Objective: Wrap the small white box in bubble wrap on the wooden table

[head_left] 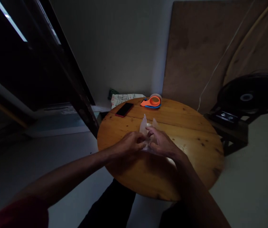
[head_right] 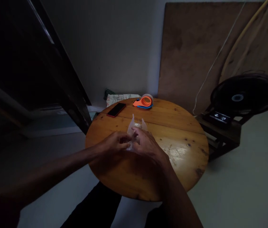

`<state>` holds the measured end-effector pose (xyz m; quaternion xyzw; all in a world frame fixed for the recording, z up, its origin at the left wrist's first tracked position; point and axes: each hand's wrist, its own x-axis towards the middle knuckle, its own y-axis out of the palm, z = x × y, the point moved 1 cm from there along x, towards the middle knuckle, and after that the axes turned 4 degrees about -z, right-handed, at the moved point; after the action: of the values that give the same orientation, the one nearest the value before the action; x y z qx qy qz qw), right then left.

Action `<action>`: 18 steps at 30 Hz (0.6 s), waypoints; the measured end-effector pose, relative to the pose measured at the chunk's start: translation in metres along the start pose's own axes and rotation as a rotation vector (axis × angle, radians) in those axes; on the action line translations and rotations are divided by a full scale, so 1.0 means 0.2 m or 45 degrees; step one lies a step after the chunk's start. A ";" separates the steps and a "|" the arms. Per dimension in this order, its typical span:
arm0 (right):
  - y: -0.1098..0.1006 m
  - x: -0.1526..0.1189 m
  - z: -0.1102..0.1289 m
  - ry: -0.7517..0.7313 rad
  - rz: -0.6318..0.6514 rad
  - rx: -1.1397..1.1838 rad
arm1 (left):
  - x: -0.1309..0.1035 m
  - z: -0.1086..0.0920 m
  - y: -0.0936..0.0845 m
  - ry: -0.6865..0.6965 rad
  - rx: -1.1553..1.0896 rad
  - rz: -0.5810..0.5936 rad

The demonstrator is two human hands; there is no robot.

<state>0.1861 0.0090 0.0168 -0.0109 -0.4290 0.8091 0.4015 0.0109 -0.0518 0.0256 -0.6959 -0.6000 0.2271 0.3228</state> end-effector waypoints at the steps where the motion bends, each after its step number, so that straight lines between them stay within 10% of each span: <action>1: 0.00 0.00 -0.01 0.025 -0.017 0.000 | -0.01 0.00 0.02 0.066 0.139 -0.072; 7: -0.03 0.00 -0.08 0.153 -0.098 0.081 | -0.05 0.00 0.05 0.369 0.471 -0.257; 18: -0.12 -0.16 -0.05 0.542 -0.165 -0.321 | -0.06 0.04 0.12 0.422 0.495 -0.384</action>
<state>0.2277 0.0020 0.0169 -0.2033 -0.4323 0.7012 0.5292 0.0195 -0.0647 0.0024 -0.5517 -0.5810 0.1707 0.5735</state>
